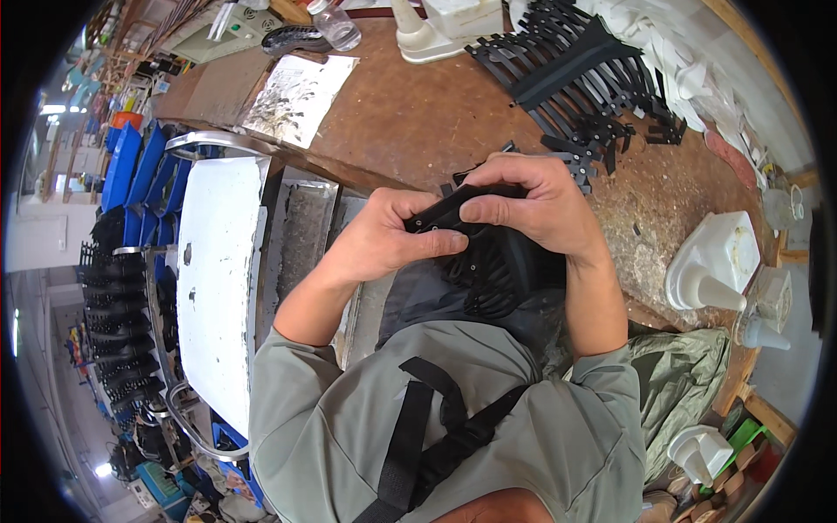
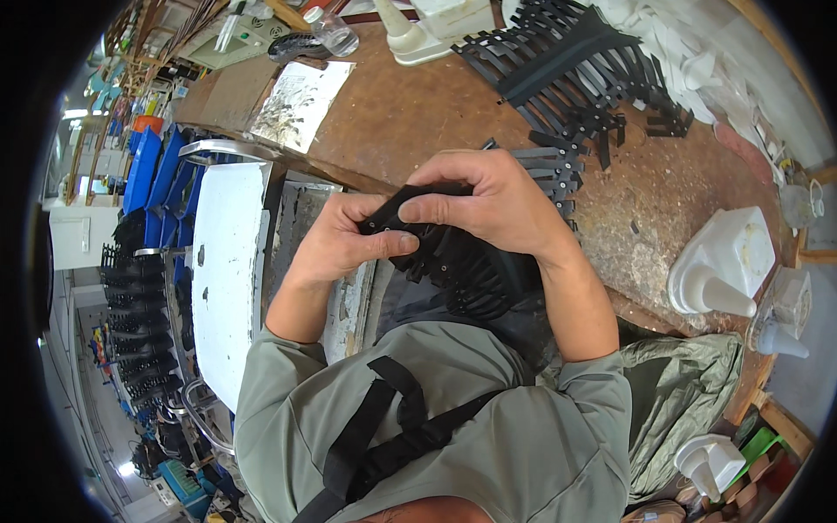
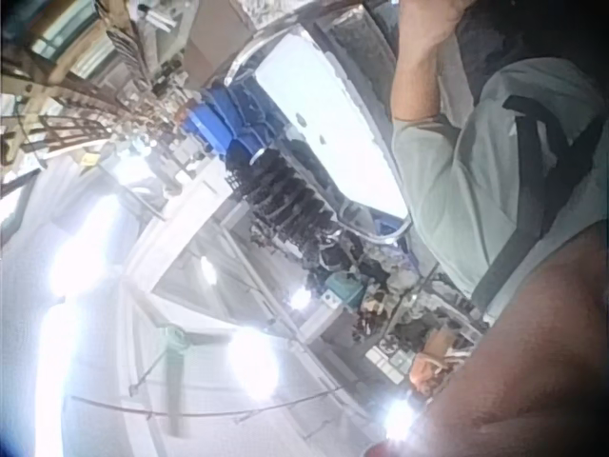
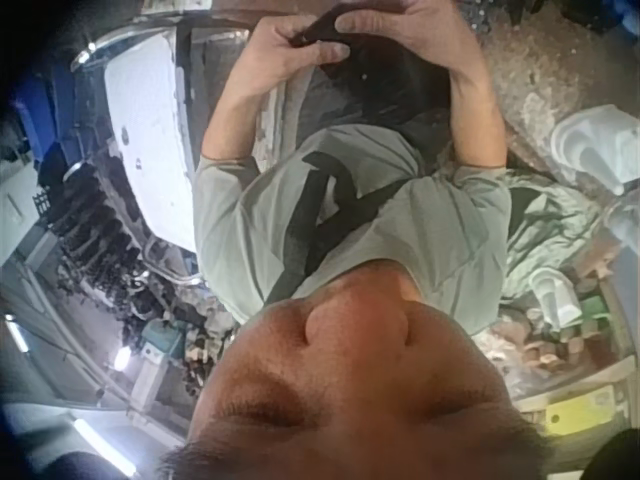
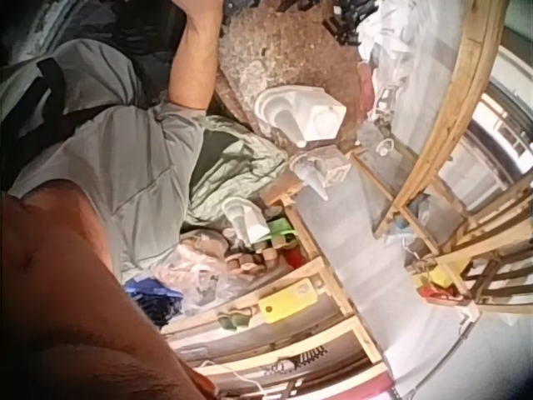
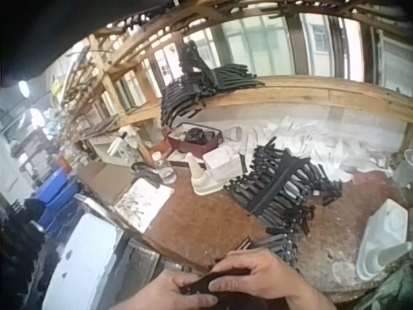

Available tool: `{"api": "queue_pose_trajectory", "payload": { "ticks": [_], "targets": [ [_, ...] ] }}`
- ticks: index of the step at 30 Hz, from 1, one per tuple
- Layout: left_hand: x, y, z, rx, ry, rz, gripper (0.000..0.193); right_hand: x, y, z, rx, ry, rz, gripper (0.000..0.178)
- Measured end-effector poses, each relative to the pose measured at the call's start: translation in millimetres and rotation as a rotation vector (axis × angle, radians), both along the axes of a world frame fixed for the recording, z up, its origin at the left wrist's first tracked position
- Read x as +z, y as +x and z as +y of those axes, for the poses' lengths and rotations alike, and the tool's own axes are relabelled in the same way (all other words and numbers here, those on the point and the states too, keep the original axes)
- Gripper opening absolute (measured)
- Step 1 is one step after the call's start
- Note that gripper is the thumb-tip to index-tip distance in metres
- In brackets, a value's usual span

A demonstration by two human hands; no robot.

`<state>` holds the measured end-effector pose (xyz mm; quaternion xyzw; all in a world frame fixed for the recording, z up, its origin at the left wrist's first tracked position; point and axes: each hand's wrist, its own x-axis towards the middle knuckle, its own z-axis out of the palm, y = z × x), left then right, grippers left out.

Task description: Preparing and cleaning black plastic shoe components using a yellow tool or sponge.

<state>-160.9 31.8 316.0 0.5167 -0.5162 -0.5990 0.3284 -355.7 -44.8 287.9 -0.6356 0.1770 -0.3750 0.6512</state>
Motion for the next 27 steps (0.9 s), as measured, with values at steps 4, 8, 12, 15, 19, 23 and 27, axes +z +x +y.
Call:
{"api": "queue_pose_trajectory", "payload": {
  "ticks": [4,8,12,15,19,23,27],
  "targets": [
    [2.5,-8.6,-17.0,-0.255,-0.115,-0.132,0.013,2.5,-12.1,3.9,-0.035,-0.247,0.079,0.018],
    [12.4,-30.4,-29.5,-0.264,0.012,-0.088,0.015,8.1,-25.5,16.7,-0.223,-0.135,0.147,0.018],
    [10.9,-45.0,-32.6,-0.287,-0.004,-0.064,0.016,-1.0,-47.5,21.2,-0.165,0.111,-0.063,0.016],
    [8.1,-57.5,-36.4,-0.389,-0.030,-0.040,0.016,9.5,-57.4,27.3,-0.198,0.064,0.030,0.013],
    [7.9,-69.2,-43.1,-0.486,0.061,-0.035,0.016,-2.9,-67.0,31.0,-0.331,-0.148,0.143,0.008],
    [-12.4,-63.8,-43.7,-0.381,0.119,-0.088,0.015,-19.3,-65.9,37.9,-0.487,-0.162,0.186,0.021],
    [-20.4,-62.9,-45.4,-0.283,0.066,-0.034,0.018,-22.5,-128.7,83.7,-1.158,-0.182,0.168,0.036]
  ]
}}
